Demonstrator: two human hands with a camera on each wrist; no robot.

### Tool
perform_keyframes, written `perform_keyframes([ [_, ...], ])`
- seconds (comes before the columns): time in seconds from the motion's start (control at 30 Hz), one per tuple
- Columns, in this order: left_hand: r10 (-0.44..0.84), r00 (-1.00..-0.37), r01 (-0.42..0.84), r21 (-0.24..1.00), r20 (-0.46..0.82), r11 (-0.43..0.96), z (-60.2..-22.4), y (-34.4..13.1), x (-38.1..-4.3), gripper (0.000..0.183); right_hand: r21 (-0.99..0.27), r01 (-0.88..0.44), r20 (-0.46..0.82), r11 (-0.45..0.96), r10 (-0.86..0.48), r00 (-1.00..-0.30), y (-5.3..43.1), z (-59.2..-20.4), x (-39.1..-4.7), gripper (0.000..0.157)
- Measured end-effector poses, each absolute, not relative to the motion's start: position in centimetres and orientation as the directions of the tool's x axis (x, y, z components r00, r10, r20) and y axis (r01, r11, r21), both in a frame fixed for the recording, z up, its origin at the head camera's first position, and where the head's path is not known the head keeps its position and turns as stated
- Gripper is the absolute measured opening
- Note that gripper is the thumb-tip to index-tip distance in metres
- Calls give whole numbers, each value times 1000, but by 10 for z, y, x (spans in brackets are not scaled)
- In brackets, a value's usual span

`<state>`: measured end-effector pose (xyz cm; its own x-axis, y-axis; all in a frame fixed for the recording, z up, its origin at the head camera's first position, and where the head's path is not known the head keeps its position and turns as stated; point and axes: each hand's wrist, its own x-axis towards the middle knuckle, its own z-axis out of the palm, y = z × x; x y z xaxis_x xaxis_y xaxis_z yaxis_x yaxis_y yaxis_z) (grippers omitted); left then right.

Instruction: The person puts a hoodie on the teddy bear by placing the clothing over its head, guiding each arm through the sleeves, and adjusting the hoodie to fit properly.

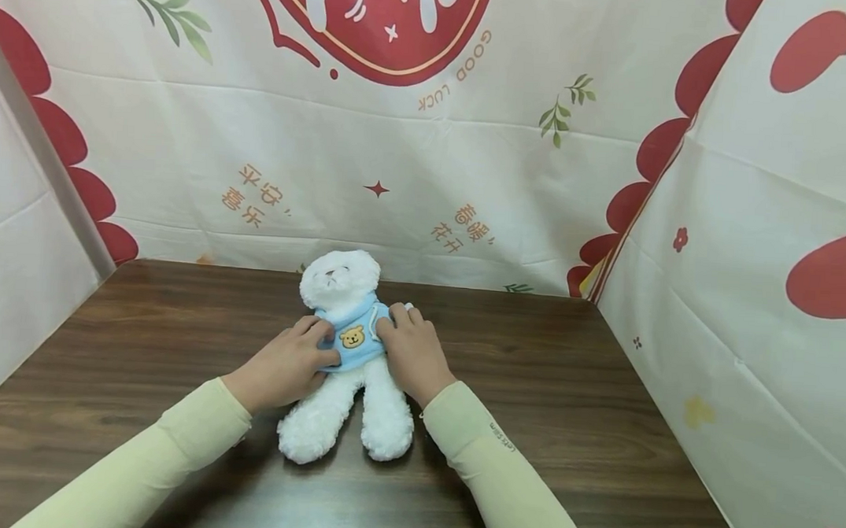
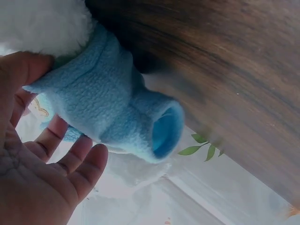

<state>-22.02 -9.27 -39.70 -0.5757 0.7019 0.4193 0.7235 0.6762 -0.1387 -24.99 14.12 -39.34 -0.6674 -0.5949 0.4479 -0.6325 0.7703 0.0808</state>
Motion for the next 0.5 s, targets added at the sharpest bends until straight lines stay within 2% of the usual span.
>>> perform_keyframes([
  [0.17,700,-578,720,-140,419,679,-398,-92,-220,14,-226,-636,387,738,-531,-754,153,-377,-249,14],
  [0.23,702,-575,721,-146,420,677,-399,-91,-221,15,-307,-605,369,735,-494,-787,155,-374,-250,19],
  [0.4,704,-567,715,-168,428,679,-401,-87,-221,17,-387,-503,194,773,-465,-864,151,-372,-254,46],
  [0.5,704,-566,713,-173,429,679,-401,-86,-220,17,-405,-468,130,786,-457,-880,147,-373,-255,53],
])
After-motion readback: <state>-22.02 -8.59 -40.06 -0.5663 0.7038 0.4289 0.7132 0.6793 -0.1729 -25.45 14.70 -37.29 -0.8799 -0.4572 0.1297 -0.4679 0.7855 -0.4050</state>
